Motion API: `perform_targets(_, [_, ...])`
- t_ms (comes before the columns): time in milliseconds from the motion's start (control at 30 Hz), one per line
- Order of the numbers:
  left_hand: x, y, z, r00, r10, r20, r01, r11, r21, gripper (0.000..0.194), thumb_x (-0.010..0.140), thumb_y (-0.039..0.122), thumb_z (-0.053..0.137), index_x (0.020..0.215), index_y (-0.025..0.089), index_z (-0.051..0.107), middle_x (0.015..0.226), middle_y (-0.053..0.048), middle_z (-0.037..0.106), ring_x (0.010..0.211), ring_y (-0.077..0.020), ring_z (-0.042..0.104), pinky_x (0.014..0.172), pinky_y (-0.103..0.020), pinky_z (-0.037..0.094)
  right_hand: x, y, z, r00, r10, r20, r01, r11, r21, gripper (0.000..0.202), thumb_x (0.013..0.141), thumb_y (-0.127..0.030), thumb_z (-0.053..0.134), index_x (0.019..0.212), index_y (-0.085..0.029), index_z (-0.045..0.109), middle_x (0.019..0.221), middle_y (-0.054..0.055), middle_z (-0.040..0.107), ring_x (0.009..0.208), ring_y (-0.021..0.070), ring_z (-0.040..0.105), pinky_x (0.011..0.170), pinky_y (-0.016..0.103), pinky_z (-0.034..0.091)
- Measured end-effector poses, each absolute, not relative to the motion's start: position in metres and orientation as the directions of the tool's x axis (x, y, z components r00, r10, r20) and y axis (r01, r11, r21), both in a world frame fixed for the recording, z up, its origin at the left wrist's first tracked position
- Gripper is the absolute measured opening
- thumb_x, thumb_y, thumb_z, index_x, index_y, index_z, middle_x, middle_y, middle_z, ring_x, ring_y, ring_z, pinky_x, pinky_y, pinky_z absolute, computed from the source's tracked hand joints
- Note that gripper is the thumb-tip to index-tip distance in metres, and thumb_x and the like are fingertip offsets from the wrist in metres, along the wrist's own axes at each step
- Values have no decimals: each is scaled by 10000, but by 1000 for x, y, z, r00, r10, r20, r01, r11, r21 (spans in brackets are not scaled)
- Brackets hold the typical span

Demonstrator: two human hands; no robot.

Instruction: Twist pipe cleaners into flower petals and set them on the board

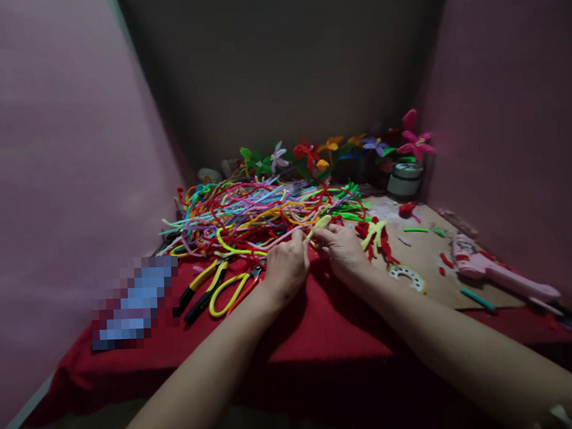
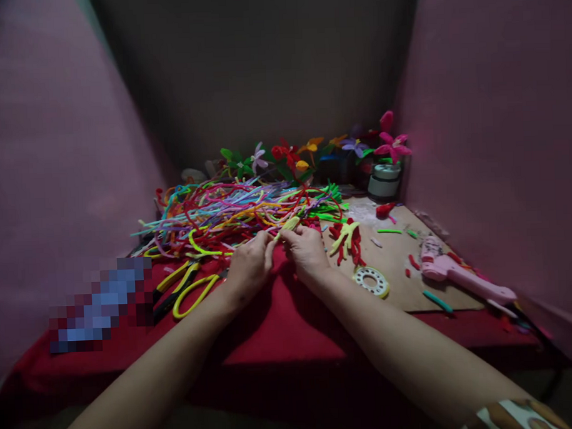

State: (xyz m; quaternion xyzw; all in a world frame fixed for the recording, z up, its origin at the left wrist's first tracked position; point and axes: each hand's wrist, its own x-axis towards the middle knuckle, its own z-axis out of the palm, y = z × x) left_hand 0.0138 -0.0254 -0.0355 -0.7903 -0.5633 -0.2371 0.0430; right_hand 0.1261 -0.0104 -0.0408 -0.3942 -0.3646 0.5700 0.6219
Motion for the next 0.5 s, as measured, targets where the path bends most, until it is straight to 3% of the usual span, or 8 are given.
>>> perform_targets(67, [12, -22, -33, 226, 876, 425, 859, -385, 337, 180, 865, 262, 365, 852, 173, 521, 721, -94, 653, 689, -207, 637, 590, -266, 414, 126, -11, -39, 47, 998, 51, -407, 65, -911, 116, 621, -222, 618, 631, -139, 537, 493, -32, 502, 412, 51, 397, 389, 194, 212])
perform_targets(133, [10, -21, -31, 213, 906, 367, 764, -388, 515, 165, 851, 275, 381, 767, 192, 497, 635, -66, 636, 569, -186, 620, 520, -252, 403, 126, -12, -38, 26, 997, 74, -387, 79, -919, 103, 625, -219, 608, 629, -136, 546, 498, -26, 509, 409, 52, 392, 391, 199, 217])
perform_targets(267, [7, -25, -25, 287, 957, 37, 478, -177, 860, 174, 828, 350, 393, 735, 209, 438, 477, 5, 583, 307, -136, 493, 337, -211, 312, 126, -11, -38, 33, 995, 99, -376, 104, -921, 116, 621, -217, 606, 590, -141, 525, 460, -42, 473, 380, 51, 358, 386, 205, 229])
perform_targets(400, [1, -30, -19, 415, 895, -164, 245, 64, 967, 181, 749, 329, 491, 663, 180, 435, 451, 5, 577, 276, -102, 457, 307, -180, 275, 126, -8, -41, 39, 987, 158, -360, 161, -919, 97, 628, -217, 602, 613, -144, 540, 488, -44, 498, 388, 51, 369, 388, 202, 235])
perform_targets(500, [-9, -29, -11, 399, 899, -184, 258, 83, 963, 208, 725, 335, 519, 620, 162, 468, 420, 7, 555, 261, -86, 419, 310, -183, 267, 125, -11, -38, 28, 982, 186, -338, 184, -923, 93, 627, -217, 608, 613, -146, 549, 481, -53, 491, 385, 46, 365, 388, 202, 233])
